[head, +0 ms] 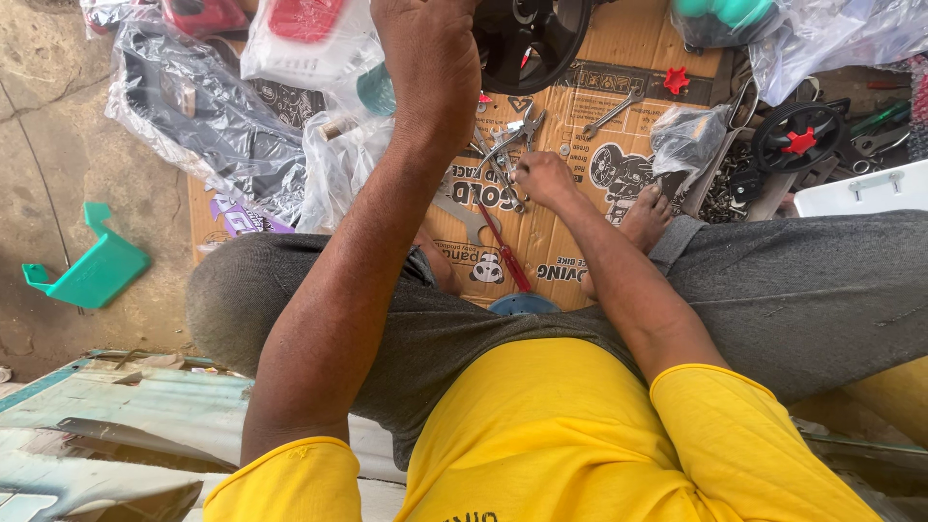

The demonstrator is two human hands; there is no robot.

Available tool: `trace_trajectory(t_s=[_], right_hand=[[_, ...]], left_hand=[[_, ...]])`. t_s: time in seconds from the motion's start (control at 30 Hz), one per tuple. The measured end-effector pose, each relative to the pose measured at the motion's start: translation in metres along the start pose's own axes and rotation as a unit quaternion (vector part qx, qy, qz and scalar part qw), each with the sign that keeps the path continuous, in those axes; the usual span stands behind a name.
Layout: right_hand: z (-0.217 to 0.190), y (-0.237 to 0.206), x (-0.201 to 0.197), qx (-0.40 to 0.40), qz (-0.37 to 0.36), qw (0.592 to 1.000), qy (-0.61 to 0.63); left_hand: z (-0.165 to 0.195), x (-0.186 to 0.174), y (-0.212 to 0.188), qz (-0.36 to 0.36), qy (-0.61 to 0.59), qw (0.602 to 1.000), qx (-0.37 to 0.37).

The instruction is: The person sits on a cardboard sheet and assembles a black bicycle pulley wheel. They use pliers to tighten a bolt, a screwdriver to adjust the center, and insert a red plastic star-shaped piece. The person repeats this process for a second pulley wheel.

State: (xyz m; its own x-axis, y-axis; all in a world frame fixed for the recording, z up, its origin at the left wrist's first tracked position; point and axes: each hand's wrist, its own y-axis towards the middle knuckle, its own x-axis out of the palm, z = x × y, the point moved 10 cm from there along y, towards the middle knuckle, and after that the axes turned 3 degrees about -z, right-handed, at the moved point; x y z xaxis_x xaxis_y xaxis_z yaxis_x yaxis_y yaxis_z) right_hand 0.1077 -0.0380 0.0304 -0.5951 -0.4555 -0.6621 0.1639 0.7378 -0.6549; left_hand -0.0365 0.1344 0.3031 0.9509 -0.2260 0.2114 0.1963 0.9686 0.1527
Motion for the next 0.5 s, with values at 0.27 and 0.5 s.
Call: trace_trajectory(t_s=[0.27,0.5], right_hand=[[0.119,0.002,-0.157,0.157,0.350,0.920,0.074],[0.136,0.015,-0.179,0.123,0.295,0.947,-0.024]], left_hand=[[0.006,0.002,-0.005,-0.024,-0.076,0.995,-0.059],[-0.003,0.018,-0.003,-0.039,-0.139,0.981,-0.133]])
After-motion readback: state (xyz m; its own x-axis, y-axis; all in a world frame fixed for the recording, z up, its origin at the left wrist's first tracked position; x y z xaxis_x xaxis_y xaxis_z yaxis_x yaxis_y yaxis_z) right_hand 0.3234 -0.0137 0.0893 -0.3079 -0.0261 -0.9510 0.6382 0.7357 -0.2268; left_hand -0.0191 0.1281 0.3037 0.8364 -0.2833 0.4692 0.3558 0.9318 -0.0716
